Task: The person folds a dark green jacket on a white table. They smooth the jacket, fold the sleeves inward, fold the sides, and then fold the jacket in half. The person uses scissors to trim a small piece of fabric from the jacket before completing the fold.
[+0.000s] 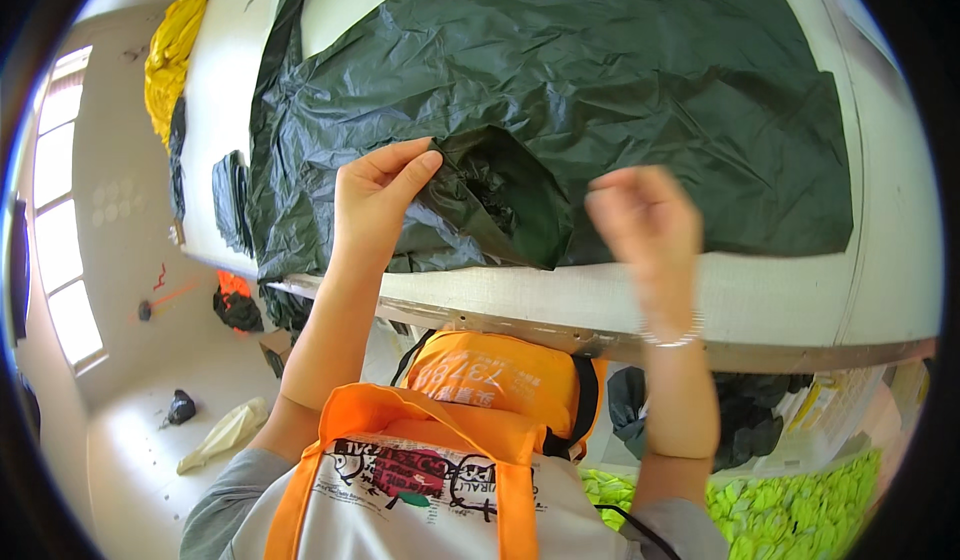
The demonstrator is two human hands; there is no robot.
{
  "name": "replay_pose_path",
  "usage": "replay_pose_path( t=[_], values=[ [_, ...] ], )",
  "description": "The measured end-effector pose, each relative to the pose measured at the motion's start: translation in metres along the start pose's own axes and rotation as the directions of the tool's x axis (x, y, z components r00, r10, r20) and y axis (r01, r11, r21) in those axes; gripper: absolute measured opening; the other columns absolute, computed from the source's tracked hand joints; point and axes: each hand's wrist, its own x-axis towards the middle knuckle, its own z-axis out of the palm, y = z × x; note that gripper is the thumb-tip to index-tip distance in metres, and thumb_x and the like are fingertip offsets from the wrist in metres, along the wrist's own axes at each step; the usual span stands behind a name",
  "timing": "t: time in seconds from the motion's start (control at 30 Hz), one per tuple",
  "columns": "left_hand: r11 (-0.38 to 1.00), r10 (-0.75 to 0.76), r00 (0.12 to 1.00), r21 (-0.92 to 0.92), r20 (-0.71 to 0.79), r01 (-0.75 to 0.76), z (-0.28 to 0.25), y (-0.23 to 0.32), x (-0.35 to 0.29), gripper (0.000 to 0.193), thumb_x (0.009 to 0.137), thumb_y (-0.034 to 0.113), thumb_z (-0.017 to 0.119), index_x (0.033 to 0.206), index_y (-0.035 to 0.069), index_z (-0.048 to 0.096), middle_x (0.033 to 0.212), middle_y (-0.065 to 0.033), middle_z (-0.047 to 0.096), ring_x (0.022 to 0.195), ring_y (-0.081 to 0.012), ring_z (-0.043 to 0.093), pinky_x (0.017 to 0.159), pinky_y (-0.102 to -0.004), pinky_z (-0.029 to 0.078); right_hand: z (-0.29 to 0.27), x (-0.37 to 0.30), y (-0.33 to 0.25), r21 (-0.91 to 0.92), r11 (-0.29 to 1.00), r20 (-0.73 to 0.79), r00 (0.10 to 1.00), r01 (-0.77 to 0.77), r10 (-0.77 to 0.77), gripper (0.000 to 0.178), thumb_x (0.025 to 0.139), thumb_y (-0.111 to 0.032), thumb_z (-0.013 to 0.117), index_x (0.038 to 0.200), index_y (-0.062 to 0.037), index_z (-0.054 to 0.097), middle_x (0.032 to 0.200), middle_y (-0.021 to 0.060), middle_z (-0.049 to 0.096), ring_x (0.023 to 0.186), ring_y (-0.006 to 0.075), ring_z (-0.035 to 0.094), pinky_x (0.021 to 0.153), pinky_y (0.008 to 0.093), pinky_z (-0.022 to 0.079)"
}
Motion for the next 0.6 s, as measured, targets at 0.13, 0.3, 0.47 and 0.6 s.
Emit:
replay_pose_path(
  t=[0.13,0.3,0.47,0.6],
  values=[
    [0.997,0.041,0.994,-0.074,0.102,-0.033,-0.014,0.0,-0.01,0.022,0.082,0.008,0.069,0.098,-0.006,0.065,0.082,-0.0028,0.065,0.073,-0.005,0.056,0.065,-0.0179,0.045,0.073,-0.016,0.013,-0.058,0.997,0.012,0.999,-0.05,0.051,0.01,0.08,-0.007,0.07,0.088,-0.0018,0.069,0.072,-0.0071,0.058,0.058,-0.0022,0.042,0.052,0.0137,0.031],
    [0.975,0.094,0.98,-0.216,0.178,-0.054,-0.043,-0.011,-0.026,0.018,0.082,0.006,0.068,0.096,-0.006,0.064,0.08,-0.0011,0.064,0.071,-0.0042,0.055,0.064,-0.0176,0.044,0.113,-0.027,0.016,0.164,0.986,0.075,0.997,-0.027,0.015,0.031,0.079,0.002,0.067,0.109,0.0049,0.058,0.082,0.0017,0.062,0.077,0.0055,0.055,0.072,0.0188,0.044],
    [0.929,0.23,0.97,-0.316,0.076,-0.195,-0.071,-0.023,-0.039,0.017,0.079,0.002,0.069,0.093,-0.003,0.062,0.085,-0.0023,0.062,0.075,-0.0077,0.055,0.066,-0.0204,0.045,0.15,-0.043,0.023,-0.142,0.99,0.082,0.997,0.009,0.003,0.018,0.076,-0.001,0.072,0.091,0.0029,0.063,0.073,-0.0004,0.059,0.068,0.0034,0.049,0.062,0.0183,0.041],
    [0.764,0.646,0.75,0.131,-0.145,-0.632,-0.094,-0.025,-0.057,0.032,0.068,0.001,0.075,0.096,0.003,0.058,0.085,-0.0073,0.056,0.078,-0.0168,0.056,0.066,-0.0255,0.045,0.177,-0.048,0.021,-0.283,0.954,-0.036,0.993,0.099,-0.114,0.015,0.074,-0.004,0.075,0.073,0.0024,0.061,0.063,-0.0046,0.05,0.059,0.0022,0.037,0.052,0.0184,0.033]
  ],
)
